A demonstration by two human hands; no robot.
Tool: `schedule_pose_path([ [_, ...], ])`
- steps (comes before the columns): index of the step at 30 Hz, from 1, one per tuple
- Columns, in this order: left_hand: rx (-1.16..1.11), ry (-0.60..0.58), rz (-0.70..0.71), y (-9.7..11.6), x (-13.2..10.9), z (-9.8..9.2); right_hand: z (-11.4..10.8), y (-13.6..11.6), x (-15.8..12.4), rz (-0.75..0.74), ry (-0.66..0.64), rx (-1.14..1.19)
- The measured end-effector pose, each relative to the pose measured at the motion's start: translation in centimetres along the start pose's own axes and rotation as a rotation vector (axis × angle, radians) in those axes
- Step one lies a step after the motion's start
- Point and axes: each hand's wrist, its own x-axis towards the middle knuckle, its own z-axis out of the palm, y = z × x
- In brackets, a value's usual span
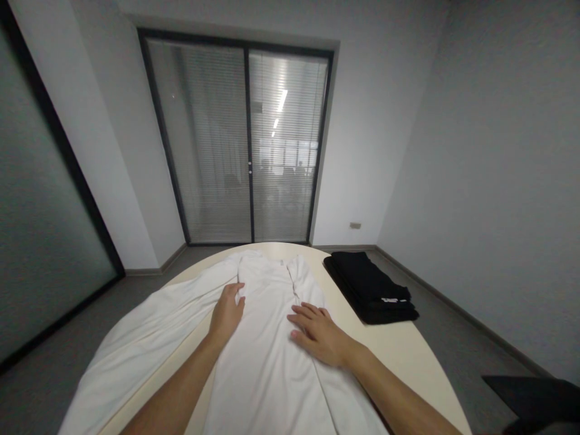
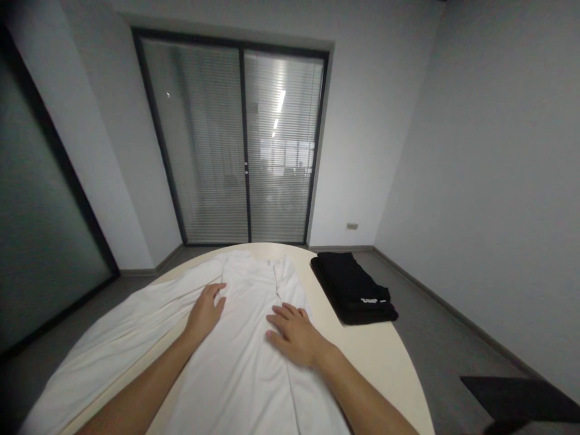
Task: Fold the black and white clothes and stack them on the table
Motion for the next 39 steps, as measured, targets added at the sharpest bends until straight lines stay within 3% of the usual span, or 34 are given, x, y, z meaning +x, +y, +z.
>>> schedule_pose_path([
  [4, -0.009, 0.033, -0.098, 0.2, -0.4, -0.3, 0.1, -0.5, 3.1, -0.032, 0.150, -0.073],
  [10, -0.030, 0.038, -0.242, -0.4, -0.5, -0.9, 0.3, -2.4, 11.7, 0.030, 0.207, 0.086],
  [14, -0.102, 0.039, -0.238, -0.6, -0.4, -1.0, 1.3, -4.0, 17.0, 0.079, 0.231, 0.161],
  [19, -0.188, 0.038, -0.212, -0.4, -0.3, -1.1, 3.7, -4.6, 21.3, 0.191, 0.251, 0.251],
  [26, -0.255, 0.025, -0.184, 0.1, -0.4, -1.3, 5.6, -4.9, 24.1, 0.333, 0.235, 0.315],
  [32, -0.291, 0.037, -0.158, 0.5, -0.2, -1.1, 6.3, -5.0, 24.6, 0.430, 0.269, 0.334],
  [39, -0.267, 0.041, -0.157, 1.4, -0.6, -1.3, 6.4, -3.1, 24.9, 0.447, 0.334, 0.424],
])
